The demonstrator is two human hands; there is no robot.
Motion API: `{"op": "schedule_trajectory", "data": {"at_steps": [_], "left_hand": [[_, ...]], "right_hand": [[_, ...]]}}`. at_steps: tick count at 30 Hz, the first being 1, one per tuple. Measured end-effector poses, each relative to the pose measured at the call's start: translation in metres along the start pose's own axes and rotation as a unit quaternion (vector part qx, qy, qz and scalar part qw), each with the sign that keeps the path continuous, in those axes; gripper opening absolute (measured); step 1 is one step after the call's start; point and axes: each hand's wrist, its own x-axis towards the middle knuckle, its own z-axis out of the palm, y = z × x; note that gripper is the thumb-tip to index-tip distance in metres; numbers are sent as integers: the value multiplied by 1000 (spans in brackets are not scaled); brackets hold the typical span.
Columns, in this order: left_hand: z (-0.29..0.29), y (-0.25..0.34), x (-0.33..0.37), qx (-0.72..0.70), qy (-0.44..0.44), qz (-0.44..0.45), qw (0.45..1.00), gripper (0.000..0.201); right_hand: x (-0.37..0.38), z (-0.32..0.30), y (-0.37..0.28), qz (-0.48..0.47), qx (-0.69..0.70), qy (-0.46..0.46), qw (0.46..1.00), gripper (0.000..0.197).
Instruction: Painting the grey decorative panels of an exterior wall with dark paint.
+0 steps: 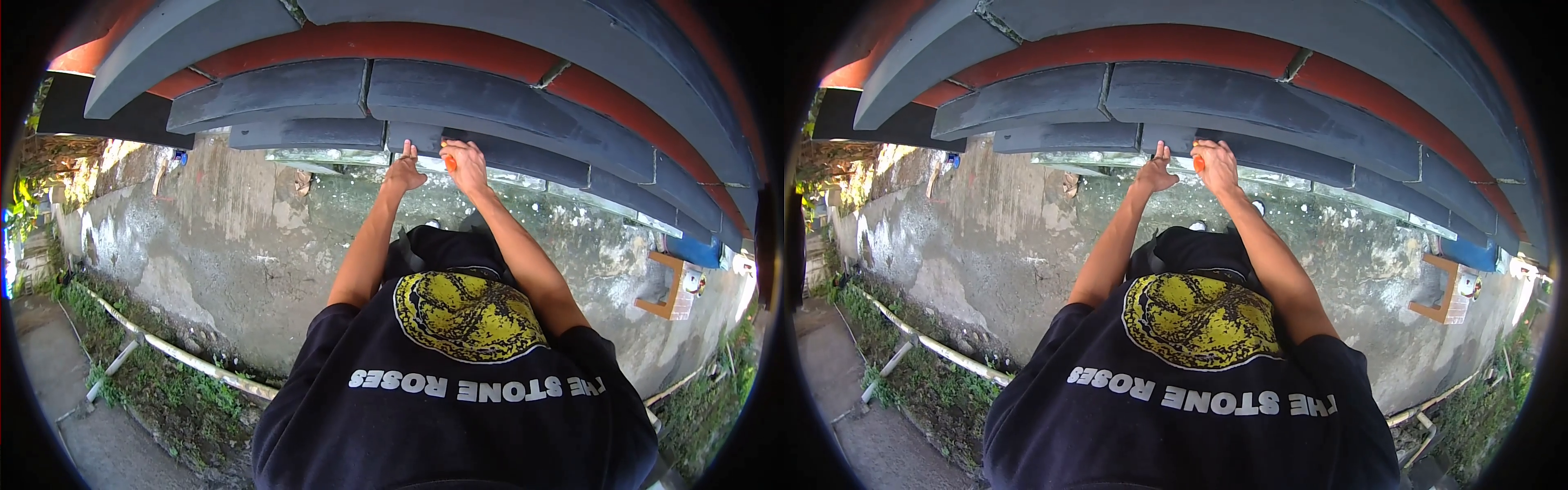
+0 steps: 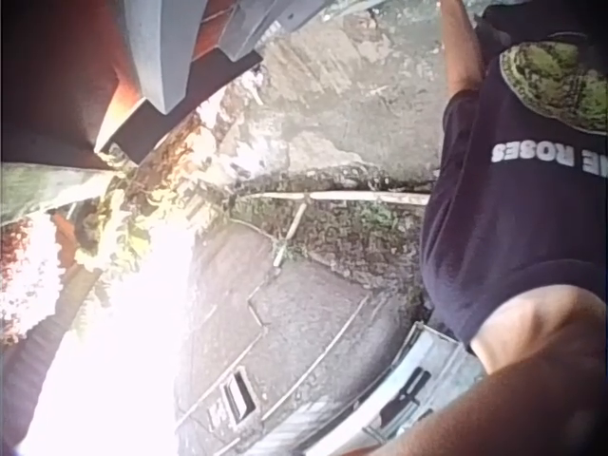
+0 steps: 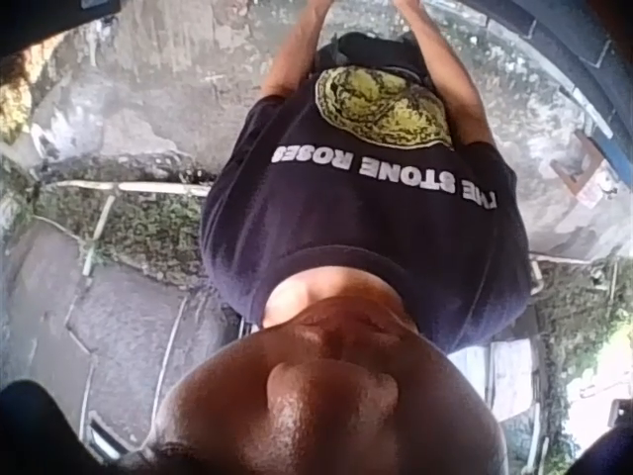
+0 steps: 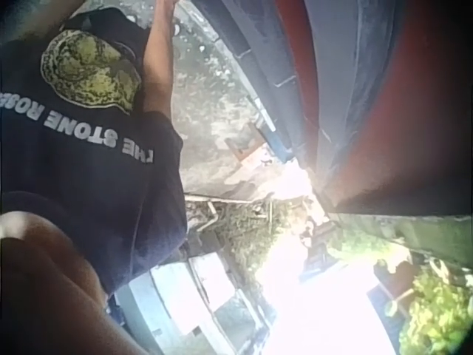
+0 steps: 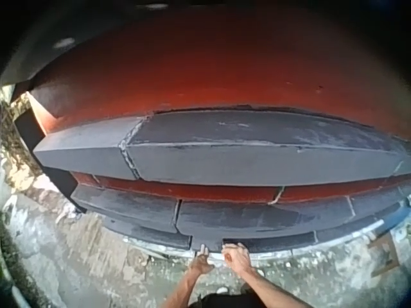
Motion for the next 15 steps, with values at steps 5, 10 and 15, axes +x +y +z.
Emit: {"op": "schedule_trajectory", "data": {"at_steps": [5, 10, 15], "left_hand": [[11, -12, -2, -25, 15, -6, 1000, 94], [9, -8, -2, -21, 22, 0, 1000, 91], [4, -10, -2, -3, 6, -2, 1000, 89]], "right_hand": [[16, -20, -9, 50, 141, -19, 989, 14], [2, -25, 9, -15, 123, -78, 989, 14], [14, -32, 8, 44, 147, 0, 988, 14]]}}
